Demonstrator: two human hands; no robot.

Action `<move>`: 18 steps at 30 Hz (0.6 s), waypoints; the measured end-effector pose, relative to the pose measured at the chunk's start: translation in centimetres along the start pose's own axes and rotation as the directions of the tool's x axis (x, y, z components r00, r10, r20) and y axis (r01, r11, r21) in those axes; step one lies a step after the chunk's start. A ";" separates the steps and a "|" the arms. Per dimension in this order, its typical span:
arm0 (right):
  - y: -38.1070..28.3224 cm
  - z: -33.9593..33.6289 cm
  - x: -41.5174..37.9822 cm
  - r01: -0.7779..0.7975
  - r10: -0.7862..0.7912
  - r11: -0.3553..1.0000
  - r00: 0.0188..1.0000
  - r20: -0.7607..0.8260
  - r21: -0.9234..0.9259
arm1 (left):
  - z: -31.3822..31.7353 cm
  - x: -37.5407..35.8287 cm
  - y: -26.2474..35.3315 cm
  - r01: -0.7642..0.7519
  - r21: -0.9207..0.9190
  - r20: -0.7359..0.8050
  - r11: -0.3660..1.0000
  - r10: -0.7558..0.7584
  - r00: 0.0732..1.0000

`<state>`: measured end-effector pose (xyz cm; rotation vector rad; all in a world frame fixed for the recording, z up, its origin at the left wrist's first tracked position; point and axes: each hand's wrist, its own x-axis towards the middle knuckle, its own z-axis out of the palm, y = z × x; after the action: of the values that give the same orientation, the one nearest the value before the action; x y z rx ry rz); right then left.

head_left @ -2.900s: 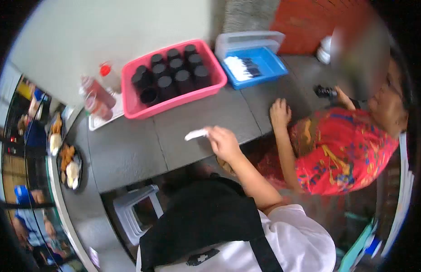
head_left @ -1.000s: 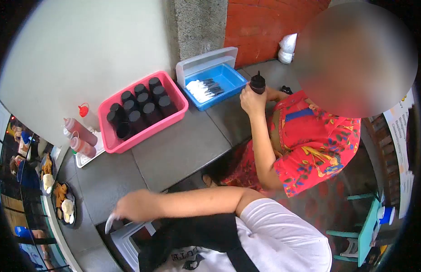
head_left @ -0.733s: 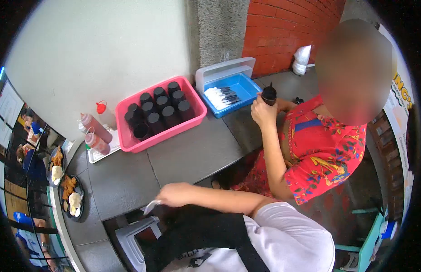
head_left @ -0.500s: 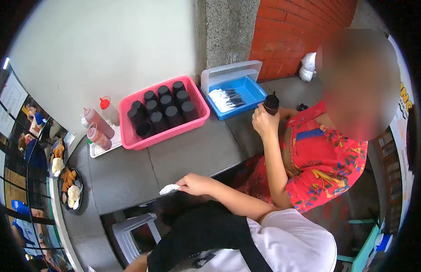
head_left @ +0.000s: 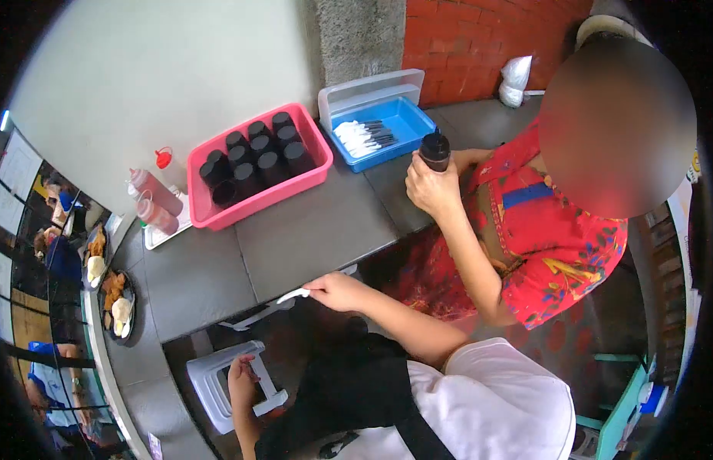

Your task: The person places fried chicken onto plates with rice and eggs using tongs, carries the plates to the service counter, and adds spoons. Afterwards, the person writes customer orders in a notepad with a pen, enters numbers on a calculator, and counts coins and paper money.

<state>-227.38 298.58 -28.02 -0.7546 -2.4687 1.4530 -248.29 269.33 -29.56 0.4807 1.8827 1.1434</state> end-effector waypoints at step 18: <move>-4.2 9.8 -13.7 -0.157 0.457 0.255 0.889 0.025 0.954 | 0.3 -25.5 -26.6 0.091 0.432 -0.089 0.897 -0.058 0.994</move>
<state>-220.93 282.43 -28.02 -1.0273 -0.8392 2.3301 -231.11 238.58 -40.36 0.6113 2.2114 0.6892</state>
